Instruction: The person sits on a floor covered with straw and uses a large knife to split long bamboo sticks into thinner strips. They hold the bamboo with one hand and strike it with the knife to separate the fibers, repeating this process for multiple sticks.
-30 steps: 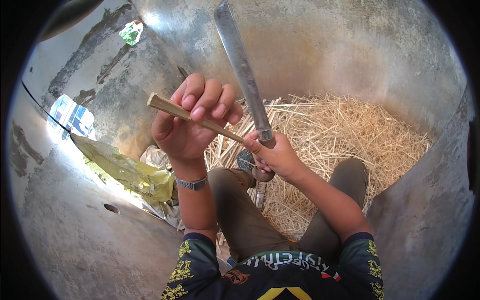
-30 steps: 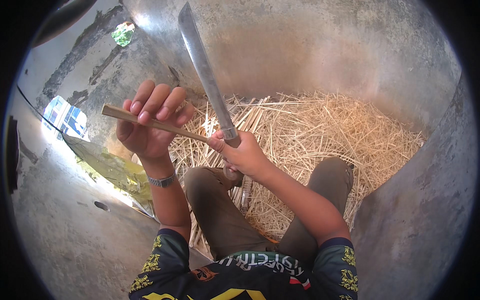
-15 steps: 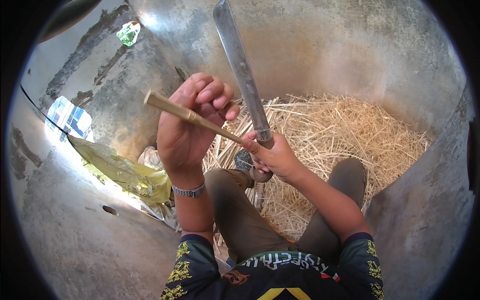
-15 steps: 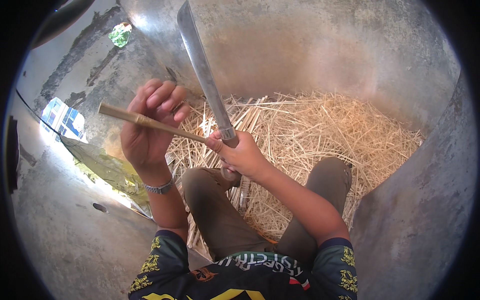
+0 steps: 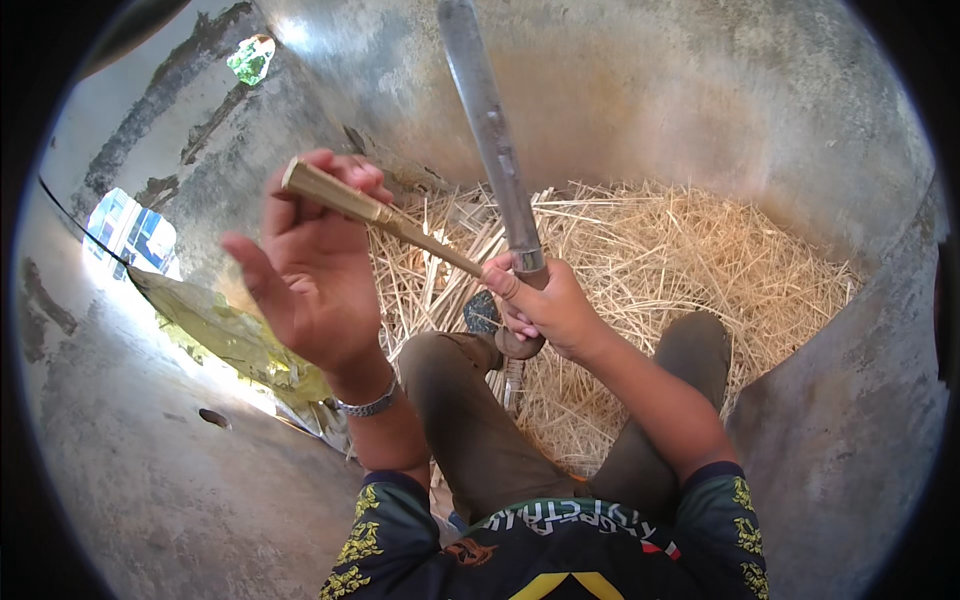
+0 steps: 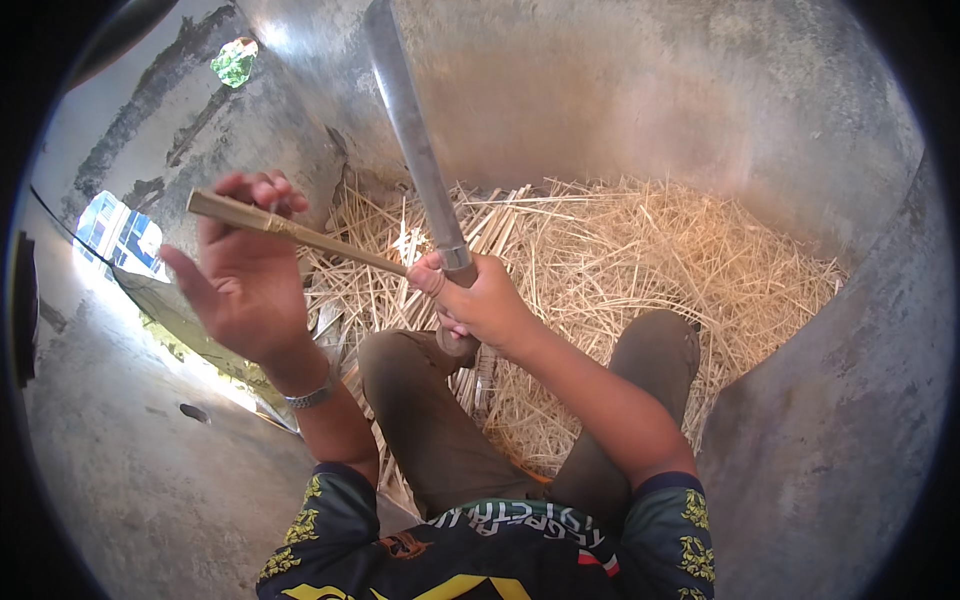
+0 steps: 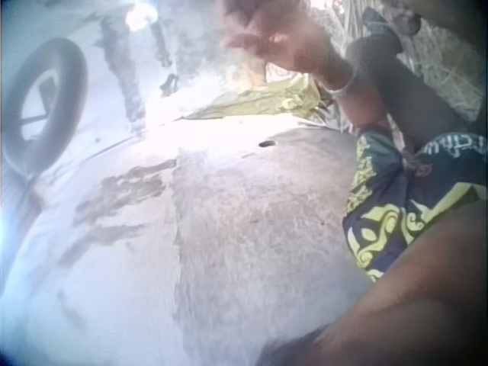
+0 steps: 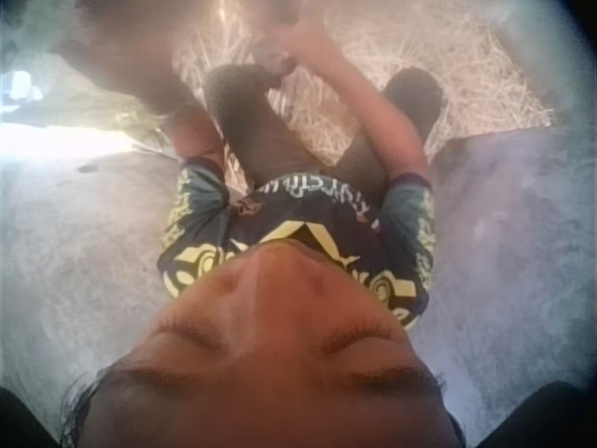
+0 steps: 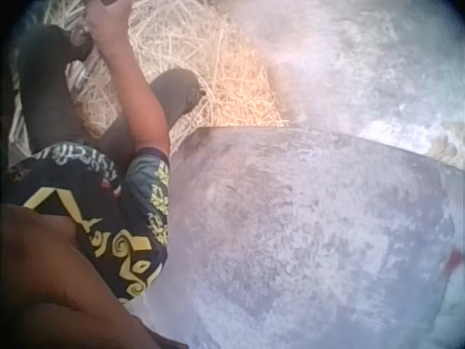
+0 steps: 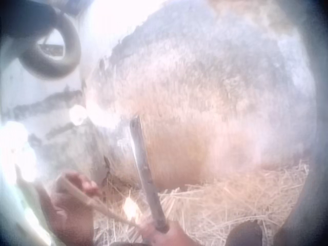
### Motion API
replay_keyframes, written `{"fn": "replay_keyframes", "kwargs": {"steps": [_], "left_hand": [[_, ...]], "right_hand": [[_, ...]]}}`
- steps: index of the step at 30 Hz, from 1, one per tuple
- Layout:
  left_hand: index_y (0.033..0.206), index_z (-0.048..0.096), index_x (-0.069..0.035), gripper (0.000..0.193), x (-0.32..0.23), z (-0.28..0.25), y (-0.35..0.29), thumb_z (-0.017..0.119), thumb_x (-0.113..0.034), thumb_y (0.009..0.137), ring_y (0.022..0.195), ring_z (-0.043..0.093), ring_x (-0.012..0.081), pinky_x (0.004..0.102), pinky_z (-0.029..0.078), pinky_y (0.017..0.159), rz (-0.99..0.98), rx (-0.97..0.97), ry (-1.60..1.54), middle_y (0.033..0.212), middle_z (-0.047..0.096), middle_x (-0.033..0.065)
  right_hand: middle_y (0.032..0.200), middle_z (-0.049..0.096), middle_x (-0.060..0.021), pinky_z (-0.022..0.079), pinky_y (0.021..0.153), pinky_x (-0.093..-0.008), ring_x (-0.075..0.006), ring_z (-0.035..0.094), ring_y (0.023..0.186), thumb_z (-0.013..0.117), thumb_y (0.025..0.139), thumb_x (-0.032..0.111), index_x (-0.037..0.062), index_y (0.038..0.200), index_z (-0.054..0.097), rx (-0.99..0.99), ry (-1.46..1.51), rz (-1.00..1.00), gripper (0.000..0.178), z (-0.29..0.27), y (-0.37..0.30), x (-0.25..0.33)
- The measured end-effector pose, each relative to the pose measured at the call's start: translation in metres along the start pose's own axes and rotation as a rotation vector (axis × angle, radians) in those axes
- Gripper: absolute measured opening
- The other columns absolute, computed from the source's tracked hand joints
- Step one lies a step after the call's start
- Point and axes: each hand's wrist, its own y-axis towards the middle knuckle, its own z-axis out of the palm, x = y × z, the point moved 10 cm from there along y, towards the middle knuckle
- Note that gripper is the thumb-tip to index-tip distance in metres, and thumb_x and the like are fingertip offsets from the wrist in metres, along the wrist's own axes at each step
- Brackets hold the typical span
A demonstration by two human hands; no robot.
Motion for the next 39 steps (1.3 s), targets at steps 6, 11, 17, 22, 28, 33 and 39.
{"fn": "replay_keyframes", "kwargs": {"steps": [6,11,17,22,28,33,39], "left_hand": [[0.12,0.057,0.004,0.07,-0.012,0.055,0.029,0.028,-0.059,0.107,0.071,0.048,0.0179,0.0345,0.041,0.071,-0.055,0.191,-0.023,0.076,0.052,0.0053],[0.111,0.059,-0.004,0.032,-0.001,0.043,0.037,0.041,-0.03,0.106,0.048,0.017,0.0081,0.028,0.019,0.049,-0.14,0.05,-0.348,0.058,0.025,-0.0059],[0.108,0.057,-0.008,0.022,0.009,-0.017,0.054,0.044,-0.024,0.102,0.048,0.016,0.0085,0.0285,0.019,0.047,-0.06,-0.271,-0.158,0.058,0.022,-0.0049],[0.103,0.058,-0.01,0.014,0.017,-0.018,0.056,0.05,-0.021,0.101,0.05,0.018,0.0092,0.0282,0.021,0.049,-0.004,-0.388,-0.123,0.059,0.021,-0.0053],[0.117,0.052,-0.004,0.023,0.024,0.02,0.061,0.047,-0.021,0.103,0.045,0.032,0.0076,0.0251,0.03,0.04,0.106,-0.343,-0.114,0.059,0.038,-0.005],[0.112,0.051,-0.006,0.017,0.018,0.009,0.052,0.047,-0.018,0.101,0.044,0.027,0.0066,0.0255,0.024,0.04,0.071,-0.585,-0.032,0.057,0.033,-0.006],[0.109,0.051,-0.006,0.014,0.02,-0.008,0.052,0.047,-0.017,0.101,0.044,0.029,0.0061,0.0246,0.025,0.04,0.128,-0.557,0.016,0.059,0.037,-0.0049]], "right_hand": [[0.061,0.044,0.0045,0.037,0.046,-0.0223,-0.0047,0.041,0.045,0.072,0.098,0.033,0.0045,0.106,0.059,-0.021,0.007,0.041,0.032,-0.005,-0.002,0.004],[0.058,0.048,0.0042,0.037,0.041,-0.0244,-0.0046,0.044,0.043,0.071,0.098,0.034,0.0043,0.094,0.06,-0.303,-0.388,-0.129,0.032,-0.028,-0.011,0.025],[0.062,0.056,0.0021,0.042,0.054,-0.0282,-0.0067,0.05,0.057,0.071,0.097,0.038,0.0023,0.078,0.064,-0.329,-0.553,-0.006,0.042,-0.028,-0.036,0.015],[0.061,0.058,0.0004,0.044,0.054,-0.0292,-0.0075,0.054,0.057,0.067,0.097,0.025,0.0009,0.079,0.064,-0.245,-0.597,0.189,0.031,-0.004,-0.052,-0.001],[0.06,0.058,-0.0011,0.042,0.051,-0.0306,-0.0083,0.052,0.054,0.065,0.097,0.021,0.0012,0.075,0.061,-0.339,-0.438,0.171,0.03,-0.026,-0.052,-0.034],[0.057,0.055,-0.0005,0.04,0.05,-0.0312,-0.0085,0.05,0.052,0.065,0.096,0.019,0.0016,0.069,0.058,-0.382,-0.558,0.113,0.033,-0.047,-0.05,-0.063],[0.056,0.056,-0.0019,0.041,0.051,-0.0329,-0.0102,0.051,0.051,0.063,0.093,0.016,0.0014,0.068,0.06,-0.434,-0.695,0.086,0.029,-0.05,-0.063,-0.082]]}}
